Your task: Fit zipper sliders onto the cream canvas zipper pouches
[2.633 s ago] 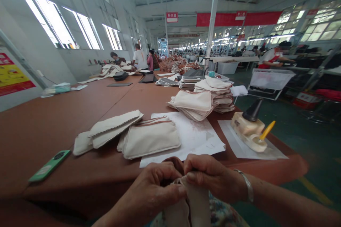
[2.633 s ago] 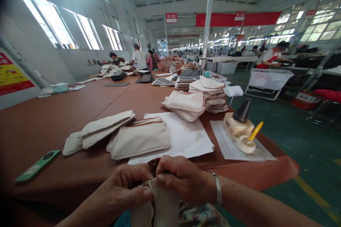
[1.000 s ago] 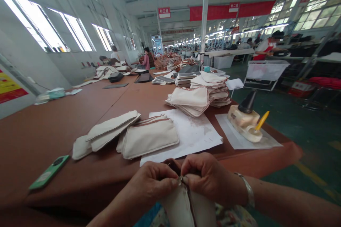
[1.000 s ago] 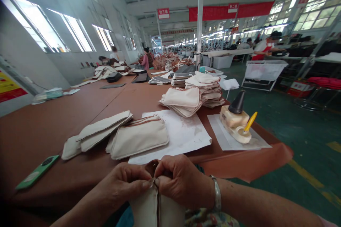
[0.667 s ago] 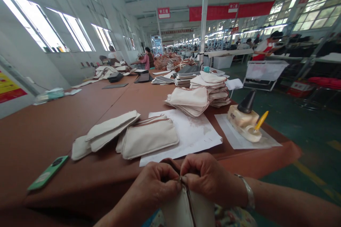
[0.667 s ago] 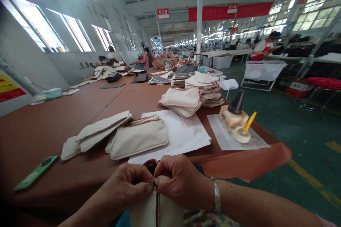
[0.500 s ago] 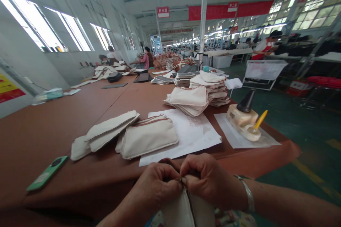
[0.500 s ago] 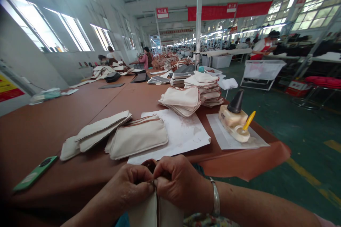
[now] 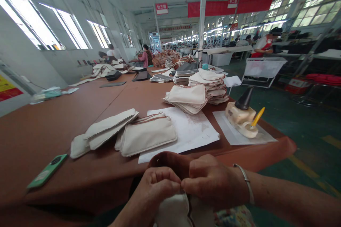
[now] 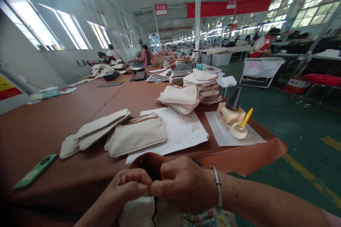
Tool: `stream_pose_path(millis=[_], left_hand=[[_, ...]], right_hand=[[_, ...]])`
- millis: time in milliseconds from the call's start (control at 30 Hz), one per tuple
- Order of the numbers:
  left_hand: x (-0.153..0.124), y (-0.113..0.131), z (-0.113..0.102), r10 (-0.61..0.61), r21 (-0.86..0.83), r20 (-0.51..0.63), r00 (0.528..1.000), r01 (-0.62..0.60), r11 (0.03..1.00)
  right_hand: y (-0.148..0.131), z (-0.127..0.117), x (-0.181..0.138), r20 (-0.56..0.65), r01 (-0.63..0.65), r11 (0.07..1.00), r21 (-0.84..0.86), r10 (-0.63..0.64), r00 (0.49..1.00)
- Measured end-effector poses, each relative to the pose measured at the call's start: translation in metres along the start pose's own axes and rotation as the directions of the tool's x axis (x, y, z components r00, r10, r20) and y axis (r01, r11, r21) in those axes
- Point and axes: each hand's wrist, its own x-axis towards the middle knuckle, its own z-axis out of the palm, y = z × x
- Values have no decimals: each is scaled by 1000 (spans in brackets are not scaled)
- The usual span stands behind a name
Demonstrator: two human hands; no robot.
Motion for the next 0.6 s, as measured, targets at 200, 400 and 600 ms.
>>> stream_pose_path(millis=[200, 400, 600], left_hand=[[-5, -2, 0, 44, -1, 31, 999, -44, 999], [-8, 1, -7, 155, 108, 38, 987, -158, 981], [-13, 12, -7, 251, 289, 56, 967, -256, 922]], right_hand=[[1, 1, -10, 69, 196, 939, -284, -184, 981], [-12, -5, -11, -155, -248, 880, 405, 333, 930], [-11, -14, 8, 158, -432, 682, 590, 427, 891]])
